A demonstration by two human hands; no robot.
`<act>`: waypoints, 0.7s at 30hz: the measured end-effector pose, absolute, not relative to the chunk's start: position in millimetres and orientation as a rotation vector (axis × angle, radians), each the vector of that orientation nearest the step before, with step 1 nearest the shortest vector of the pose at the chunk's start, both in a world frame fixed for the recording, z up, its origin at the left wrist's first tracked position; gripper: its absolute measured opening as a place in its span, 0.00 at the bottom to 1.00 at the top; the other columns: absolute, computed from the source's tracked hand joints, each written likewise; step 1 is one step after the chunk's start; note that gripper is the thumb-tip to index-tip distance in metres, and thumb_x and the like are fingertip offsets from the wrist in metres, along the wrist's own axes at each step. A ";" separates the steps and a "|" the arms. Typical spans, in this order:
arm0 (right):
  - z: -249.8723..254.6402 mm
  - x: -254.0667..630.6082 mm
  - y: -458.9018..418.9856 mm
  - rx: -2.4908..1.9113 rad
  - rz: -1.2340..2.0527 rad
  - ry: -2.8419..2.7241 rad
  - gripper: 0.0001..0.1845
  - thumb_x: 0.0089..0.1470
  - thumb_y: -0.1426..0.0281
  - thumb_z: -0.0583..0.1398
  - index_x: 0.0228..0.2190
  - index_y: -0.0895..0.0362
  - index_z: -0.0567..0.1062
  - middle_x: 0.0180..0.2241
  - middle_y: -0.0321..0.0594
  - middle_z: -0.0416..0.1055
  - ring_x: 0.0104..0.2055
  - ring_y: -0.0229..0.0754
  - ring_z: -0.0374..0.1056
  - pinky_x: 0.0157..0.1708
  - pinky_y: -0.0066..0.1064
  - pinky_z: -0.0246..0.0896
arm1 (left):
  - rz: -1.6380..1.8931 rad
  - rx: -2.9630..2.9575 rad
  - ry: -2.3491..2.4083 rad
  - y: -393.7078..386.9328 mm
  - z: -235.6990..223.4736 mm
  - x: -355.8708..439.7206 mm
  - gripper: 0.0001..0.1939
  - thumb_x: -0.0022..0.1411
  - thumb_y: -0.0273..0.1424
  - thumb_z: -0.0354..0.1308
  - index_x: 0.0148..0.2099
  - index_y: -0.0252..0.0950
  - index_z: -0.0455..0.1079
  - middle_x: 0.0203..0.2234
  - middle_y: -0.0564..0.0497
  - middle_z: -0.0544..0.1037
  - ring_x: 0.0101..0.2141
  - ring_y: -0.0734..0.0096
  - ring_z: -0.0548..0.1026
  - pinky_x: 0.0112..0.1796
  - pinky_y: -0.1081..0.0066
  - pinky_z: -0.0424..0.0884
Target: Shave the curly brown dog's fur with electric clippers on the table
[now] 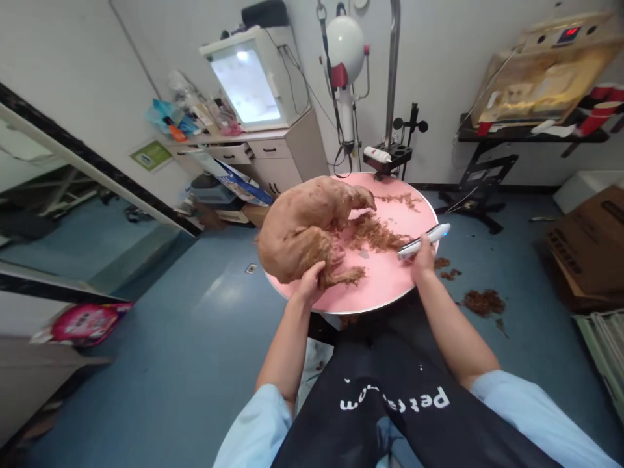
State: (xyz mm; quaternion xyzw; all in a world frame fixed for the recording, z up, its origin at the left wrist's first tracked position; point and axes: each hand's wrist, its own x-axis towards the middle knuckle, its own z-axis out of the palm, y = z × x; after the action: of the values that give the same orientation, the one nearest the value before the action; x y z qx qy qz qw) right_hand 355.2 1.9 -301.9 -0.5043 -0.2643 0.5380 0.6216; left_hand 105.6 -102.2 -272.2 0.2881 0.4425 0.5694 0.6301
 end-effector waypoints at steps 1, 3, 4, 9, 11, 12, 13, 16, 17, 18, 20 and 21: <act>-303.2 366.6 2.4 -1.175 1.153 -0.511 0.23 0.49 0.46 0.59 0.32 0.51 0.62 0.20 0.25 0.62 0.19 0.34 0.61 0.17 0.24 0.56 | 1.184 0.648 0.979 -101.4 -274.8 108.6 0.15 0.54 0.38 0.60 0.40 0.34 0.77 0.44 0.39 0.82 0.58 0.45 0.72 0.56 0.50 0.68; -310.2 378.1 -12.6 -1.176 1.116 -0.476 0.25 0.47 0.46 0.64 0.31 0.52 0.63 0.19 0.24 0.62 0.17 0.31 0.58 0.15 0.23 0.53 | 0.993 0.626 0.917 -99.8 -284.5 115.5 0.15 0.55 0.39 0.59 0.38 0.33 0.76 0.41 0.37 0.83 0.58 0.43 0.72 0.56 0.47 0.67; -315.2 378.9 -25.2 -1.162 1.154 -0.489 0.27 0.44 0.47 0.67 0.30 0.52 0.63 0.18 0.24 0.63 0.16 0.31 0.57 0.15 0.23 0.52 | 0.949 0.618 0.899 -99.0 -290.4 118.9 0.15 0.55 0.40 0.58 0.36 0.33 0.76 0.38 0.37 0.82 0.57 0.43 0.73 0.55 0.47 0.67; -331.8 362.6 -77.3 -1.138 1.389 -0.612 0.30 0.31 0.53 0.75 0.27 0.54 0.66 0.17 0.27 0.65 0.15 0.31 0.58 0.14 0.25 0.55 | 1.155 0.711 0.974 -94.2 -309.3 123.8 0.20 0.56 0.44 0.58 0.20 0.39 0.60 0.15 0.51 0.66 0.34 0.61 0.78 0.46 0.59 0.73; -330.2 356.0 -77.3 -1.188 1.328 -0.599 0.28 0.32 0.54 0.75 0.25 0.54 0.66 0.16 0.27 0.64 0.15 0.31 0.58 0.13 0.25 0.54 | 1.197 0.796 1.021 -91.8 -308.6 121.2 0.24 0.55 0.46 0.58 0.18 0.40 0.53 0.11 0.54 0.55 0.26 0.67 0.72 0.36 0.65 0.72; -328.2 352.7 -73.5 -1.194 1.310 -0.605 0.27 0.33 0.54 0.74 0.25 0.54 0.66 0.15 0.27 0.64 0.15 0.32 0.58 0.13 0.25 0.54 | 1.180 0.832 1.043 -90.7 -307.3 120.1 0.26 0.54 0.48 0.59 0.18 0.40 0.51 0.11 0.55 0.52 0.23 0.68 0.69 0.30 0.67 0.69; -325.6 349.1 -68.4 -1.185 1.308 -0.621 0.26 0.35 0.54 0.73 0.24 0.54 0.66 0.15 0.27 0.64 0.15 0.32 0.59 0.14 0.25 0.55 | 1.143 0.861 1.060 -89.8 -305.9 119.5 0.27 0.53 0.51 0.59 0.18 0.41 0.50 0.11 0.55 0.51 0.21 0.70 0.66 0.25 0.69 0.65; -318.0 337.6 -53.6 -1.143 1.339 -0.703 0.24 0.37 0.55 0.72 0.24 0.54 0.65 0.14 0.27 0.64 0.15 0.32 0.59 0.15 0.25 0.56 | 1.023 0.916 1.042 -88.8 -303.8 121.6 0.31 0.48 0.57 0.59 0.17 0.41 0.48 0.11 0.55 0.51 0.16 0.74 0.57 0.17 0.72 0.50; -316.2 334.4 -50.8 -1.132 1.358 -0.741 0.24 0.38 0.55 0.72 0.24 0.54 0.66 0.13 0.27 0.64 0.15 0.32 0.59 0.15 0.25 0.56 | 0.997 0.924 1.020 -89.2 -304.3 123.2 0.32 0.47 0.59 0.59 0.16 0.41 0.48 0.11 0.55 0.52 0.15 0.76 0.55 0.16 0.72 0.47; -314.9 331.9 -49.3 -1.119 1.383 -0.784 0.23 0.39 0.55 0.71 0.24 0.54 0.66 0.13 0.27 0.64 0.15 0.32 0.58 0.14 0.25 0.56 | 0.976 0.929 0.997 -89.8 -305.2 125.0 0.33 0.46 0.59 0.59 0.16 0.41 0.48 0.11 0.54 0.54 0.14 0.77 0.54 0.15 0.72 0.45; -314.3 330.0 -48.5 -1.090 1.444 -0.875 0.22 0.40 0.55 0.71 0.24 0.54 0.67 0.13 0.28 0.64 0.14 0.32 0.58 0.13 0.25 0.55 | 0.939 0.946 0.958 -91.6 -307.6 127.7 0.33 0.48 0.60 0.58 0.14 0.40 0.49 0.12 0.53 0.59 0.13 0.80 0.53 0.15 0.72 0.43; -314.8 330.3 -48.4 -1.087 1.454 -0.904 0.22 0.39 0.55 0.71 0.24 0.54 0.67 0.13 0.28 0.65 0.14 0.32 0.58 0.13 0.25 0.55 | 0.932 0.955 0.942 -92.6 -308.8 128.5 0.34 0.49 0.59 0.58 0.14 0.39 0.49 0.12 0.52 0.61 0.13 0.81 0.53 0.16 0.72 0.44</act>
State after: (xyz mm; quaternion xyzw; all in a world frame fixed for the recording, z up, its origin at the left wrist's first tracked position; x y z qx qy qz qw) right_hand 330.3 -48.4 -314.8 -0.4549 -0.3784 0.6087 0.5285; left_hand 128.5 -92.6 -308.8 0.4261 0.4206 0.4158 0.6846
